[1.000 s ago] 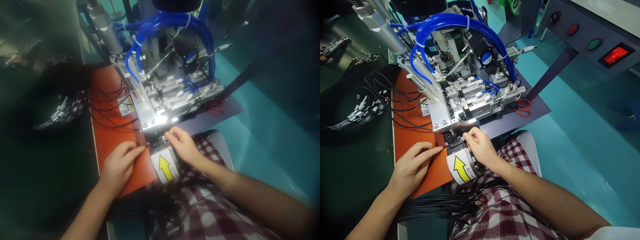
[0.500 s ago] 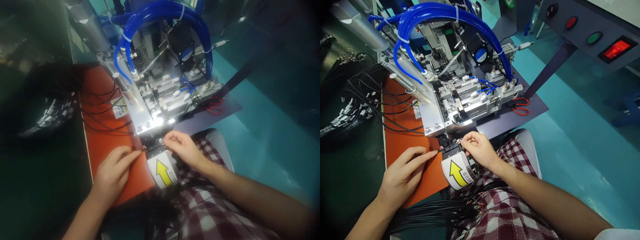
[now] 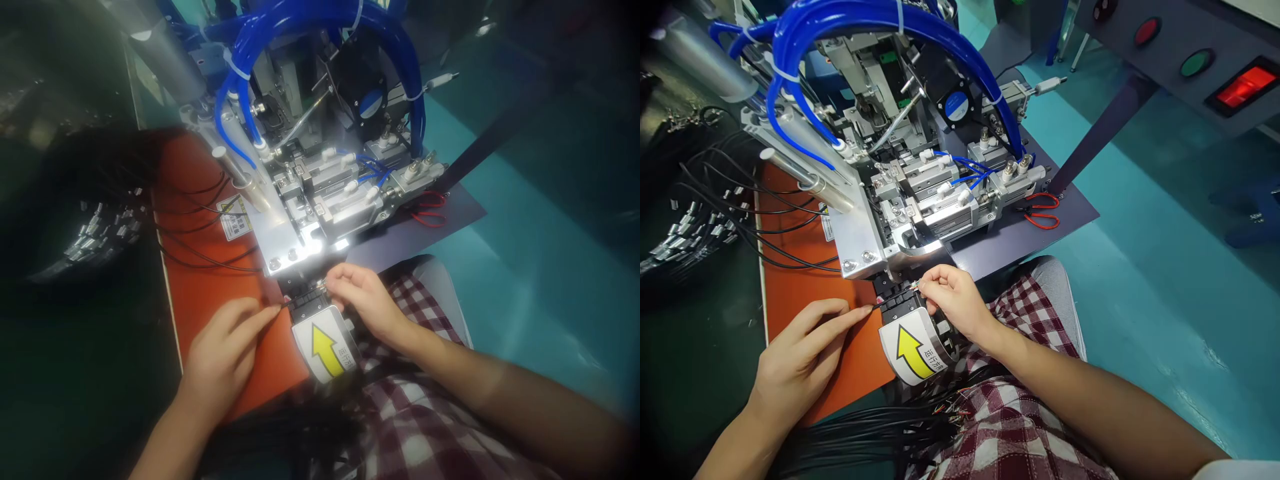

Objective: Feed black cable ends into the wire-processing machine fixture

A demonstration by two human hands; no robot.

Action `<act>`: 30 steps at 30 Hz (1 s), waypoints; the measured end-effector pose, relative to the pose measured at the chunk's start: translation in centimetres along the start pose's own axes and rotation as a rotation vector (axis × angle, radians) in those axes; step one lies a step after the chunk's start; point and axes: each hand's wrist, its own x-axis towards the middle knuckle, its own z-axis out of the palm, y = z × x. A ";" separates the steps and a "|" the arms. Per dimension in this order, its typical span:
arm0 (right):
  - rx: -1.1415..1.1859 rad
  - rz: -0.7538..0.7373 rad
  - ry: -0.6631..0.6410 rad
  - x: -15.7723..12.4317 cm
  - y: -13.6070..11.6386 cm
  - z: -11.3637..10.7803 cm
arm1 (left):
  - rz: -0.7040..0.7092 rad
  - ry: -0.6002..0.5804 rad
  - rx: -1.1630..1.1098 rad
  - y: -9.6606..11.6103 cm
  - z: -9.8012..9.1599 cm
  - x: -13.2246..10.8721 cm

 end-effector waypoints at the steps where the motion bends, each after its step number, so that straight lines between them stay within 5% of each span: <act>1: -0.003 0.006 0.006 0.0 -0.1 0.0 | 0.001 0.001 0.001 0.0 0.0 0.0; 30: -0.111 0.062 -0.061 0.7 -1.2 -1.1 | -0.016 -0.004 -0.018 0.1 -0.1 0.3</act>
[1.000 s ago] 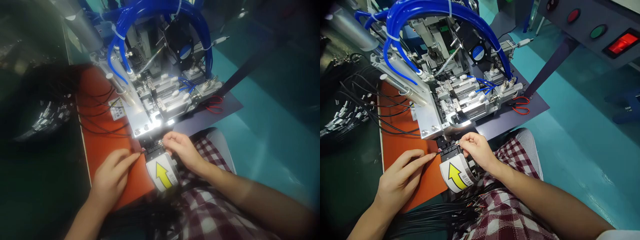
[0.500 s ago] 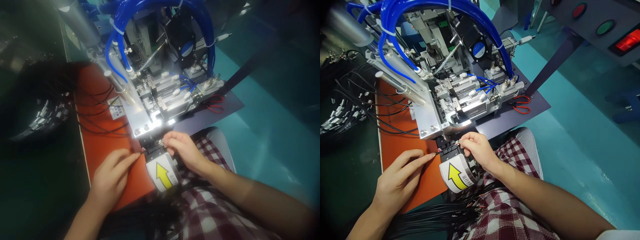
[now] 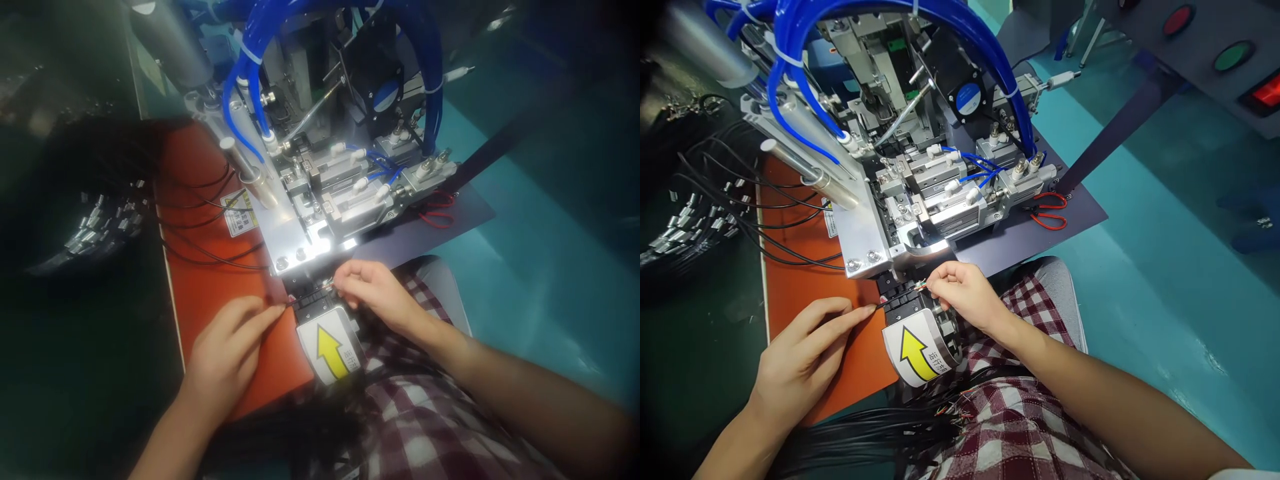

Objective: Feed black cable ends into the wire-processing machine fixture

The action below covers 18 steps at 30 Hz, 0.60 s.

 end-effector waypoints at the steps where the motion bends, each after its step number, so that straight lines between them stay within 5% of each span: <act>1: -0.004 0.017 -0.013 -0.1 0.0 0.0 | 0.001 0.002 0.001 0.0 0.0 0.0; 18: -0.176 -0.082 0.034 -0.2 -0.7 -1.0 | 0.014 0.012 0.009 0.0 0.0 -0.1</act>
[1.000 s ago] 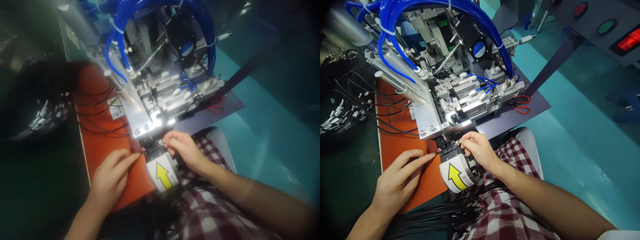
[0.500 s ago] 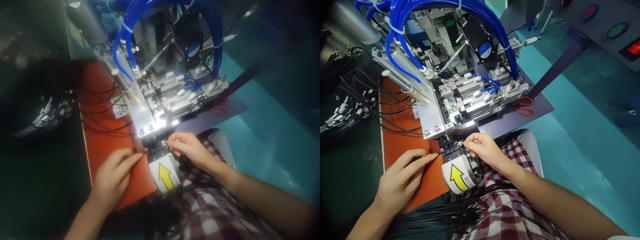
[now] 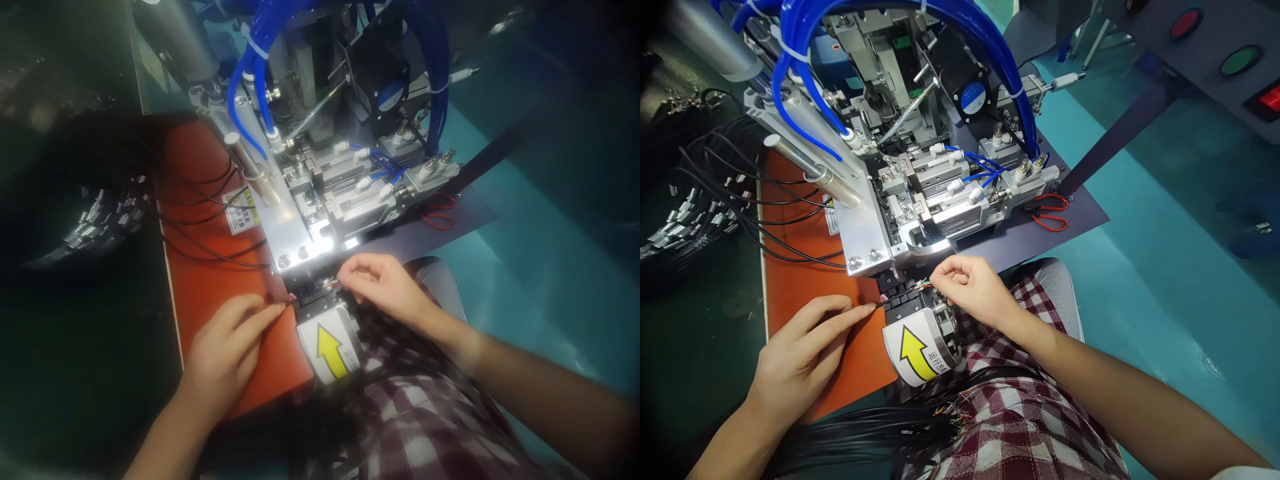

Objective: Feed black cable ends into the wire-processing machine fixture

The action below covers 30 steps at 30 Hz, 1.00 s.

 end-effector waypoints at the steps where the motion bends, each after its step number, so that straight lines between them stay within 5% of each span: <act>1: -0.015 -0.005 -0.003 0.1 0.0 0.0 | -0.002 0.002 0.000 0.0 0.0 0.0; 18: -0.435 -0.269 0.053 -0.5 -0.6 0.7 | -0.003 -0.001 -0.051 0.0 0.0 0.0; 30: -0.053 0.164 -0.090 0.6 -0.8 0.4 | -0.005 -0.004 -0.056 0.0 0.1 0.0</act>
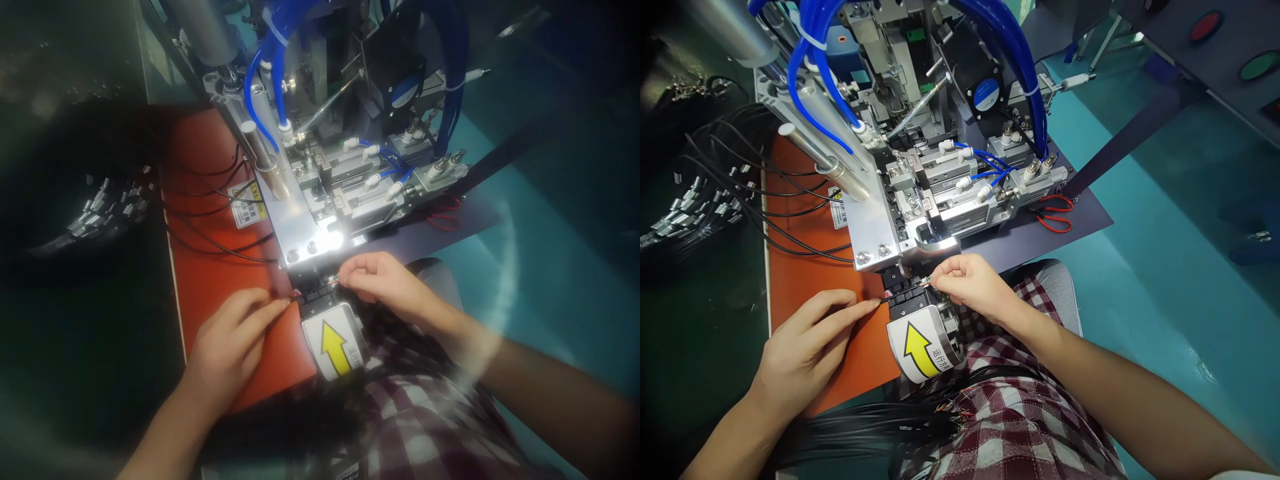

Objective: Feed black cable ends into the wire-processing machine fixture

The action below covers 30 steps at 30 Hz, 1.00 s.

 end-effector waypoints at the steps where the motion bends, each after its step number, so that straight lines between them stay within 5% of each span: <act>1: 0.034 0.005 0.001 0.1 0.0 0.1 | 0.001 0.000 -0.002 0.0 0.0 0.0; 14: -0.117 -0.185 0.092 -0.4 0.3 0.5 | 0.015 0.011 0.007 0.0 0.0 0.1; 30: -0.023 -0.016 0.047 -1.3 -0.3 0.1 | 0.006 0.015 0.004 0.1 -0.1 0.2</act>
